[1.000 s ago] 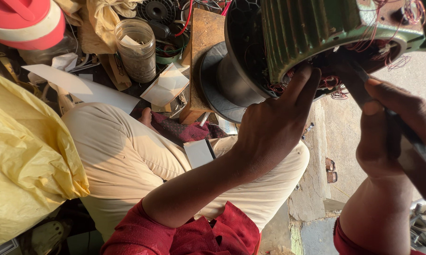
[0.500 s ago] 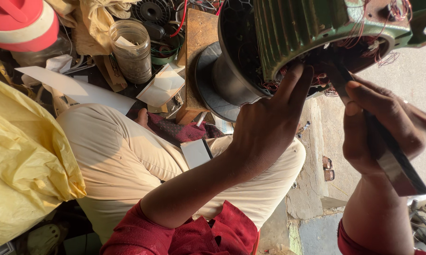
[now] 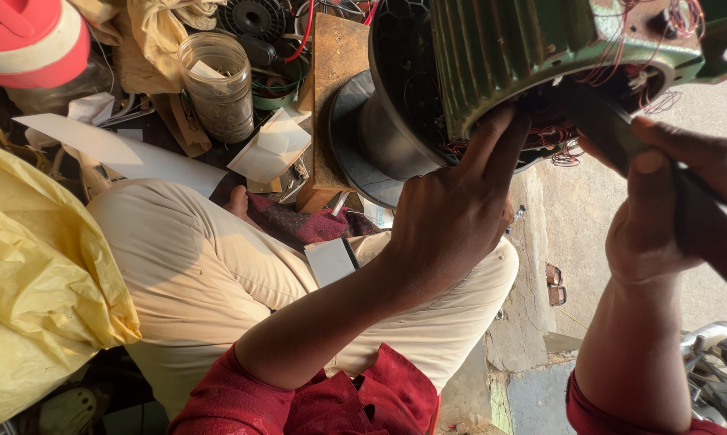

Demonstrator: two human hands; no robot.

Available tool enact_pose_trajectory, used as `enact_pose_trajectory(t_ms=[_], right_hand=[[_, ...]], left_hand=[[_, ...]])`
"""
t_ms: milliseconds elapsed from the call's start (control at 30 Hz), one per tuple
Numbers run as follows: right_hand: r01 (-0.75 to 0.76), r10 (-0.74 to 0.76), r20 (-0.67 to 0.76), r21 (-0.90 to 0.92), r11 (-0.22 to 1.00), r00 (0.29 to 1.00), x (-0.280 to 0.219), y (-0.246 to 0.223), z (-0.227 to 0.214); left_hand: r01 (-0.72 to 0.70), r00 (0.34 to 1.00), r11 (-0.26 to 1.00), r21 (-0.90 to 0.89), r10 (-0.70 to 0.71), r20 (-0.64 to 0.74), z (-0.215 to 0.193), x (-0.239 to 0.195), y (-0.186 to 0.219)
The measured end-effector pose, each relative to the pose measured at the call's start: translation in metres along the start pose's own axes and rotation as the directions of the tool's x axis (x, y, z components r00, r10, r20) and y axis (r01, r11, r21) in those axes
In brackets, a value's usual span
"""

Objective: The person is repairing an electric motor by manipulating copper windings inside the stator. They use a thin wooden stick to adjust the wires and a flat metal tool to press and secure them into place.

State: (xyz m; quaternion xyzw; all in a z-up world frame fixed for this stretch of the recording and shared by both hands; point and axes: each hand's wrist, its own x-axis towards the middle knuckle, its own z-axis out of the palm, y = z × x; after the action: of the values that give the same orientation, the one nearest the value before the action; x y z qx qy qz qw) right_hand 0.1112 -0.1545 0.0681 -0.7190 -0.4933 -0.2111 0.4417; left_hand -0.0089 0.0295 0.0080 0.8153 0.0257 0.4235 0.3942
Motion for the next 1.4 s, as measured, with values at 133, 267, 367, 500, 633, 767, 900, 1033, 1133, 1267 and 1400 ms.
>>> enact_pose_trajectory(t_ms=[133, 267, 367, 500, 633, 767, 900, 1033, 1133, 1267, 1400], right_hand=[[0.046, -0.047, 0.036, 0.042, 0.998, 0.998, 0.007, -0.001, -0.002], [0.074, -0.061, 0.065, -0.240, 0.968, 0.996, 0.004, -0.005, -0.013], [0.044, -0.045, 0.000, -0.221, 0.974, 0.999, -0.010, -0.011, -0.016], [0.021, -0.033, -0.031, -0.334, 0.942, 0.999, -0.035, -0.030, -0.011], [-0.016, -0.011, -0.118, -0.223, 0.975, 0.993, -0.039, -0.026, 0.005], [-0.019, 0.048, -0.247, 0.120, 0.993, 0.968, -0.039, -0.017, 0.028], [-0.056, 0.186, -0.319, 0.376, 0.925, 0.929, -0.045, -0.013, 0.043], [-0.066, 0.202, -0.296, 0.411, 0.909, 0.934, -0.046, -0.013, 0.044], [-0.042, 0.088, -0.242, 0.192, 0.981, 0.966, -0.037, -0.016, 0.038], [0.121, -0.139, -0.035, -0.311, 0.943, 0.990, -0.022, -0.031, 0.025], [0.257, -0.193, 0.183, -0.450, 0.855, 0.964, -0.001, -0.054, 0.019]], left_hand=[[-0.008, 1.000, 1.000, -0.019, 0.008, 0.015, -0.001, -0.001, 0.000], [0.002, 0.999, 1.000, -0.007, -0.002, 0.045, -0.001, 0.000, 0.001], [0.014, 0.996, 1.000, 0.007, -0.014, 0.087, 0.000, 0.003, 0.003], [0.043, 0.987, 0.999, 0.025, -0.046, 0.157, -0.001, 0.004, 0.002], [0.058, 0.984, 0.998, -0.016, -0.055, 0.170, -0.003, 0.006, 0.005], [0.051, 0.987, 0.997, -0.059, -0.041, 0.152, -0.007, 0.006, 0.007], [0.079, 0.986, 0.993, -0.090, -0.065, 0.151, -0.007, 0.006, 0.009], [0.061, 0.990, 0.991, -0.120, -0.045, 0.135, -0.006, 0.006, 0.006], [0.034, 0.991, 0.998, -0.059, -0.026, 0.129, -0.005, 0.006, 0.004], [-0.035, 0.995, 0.991, 0.132, 0.023, 0.093, -0.001, 0.004, 0.006], [0.042, 0.987, 0.999, -0.009, -0.040, 0.154, 0.001, 0.006, 0.007]])
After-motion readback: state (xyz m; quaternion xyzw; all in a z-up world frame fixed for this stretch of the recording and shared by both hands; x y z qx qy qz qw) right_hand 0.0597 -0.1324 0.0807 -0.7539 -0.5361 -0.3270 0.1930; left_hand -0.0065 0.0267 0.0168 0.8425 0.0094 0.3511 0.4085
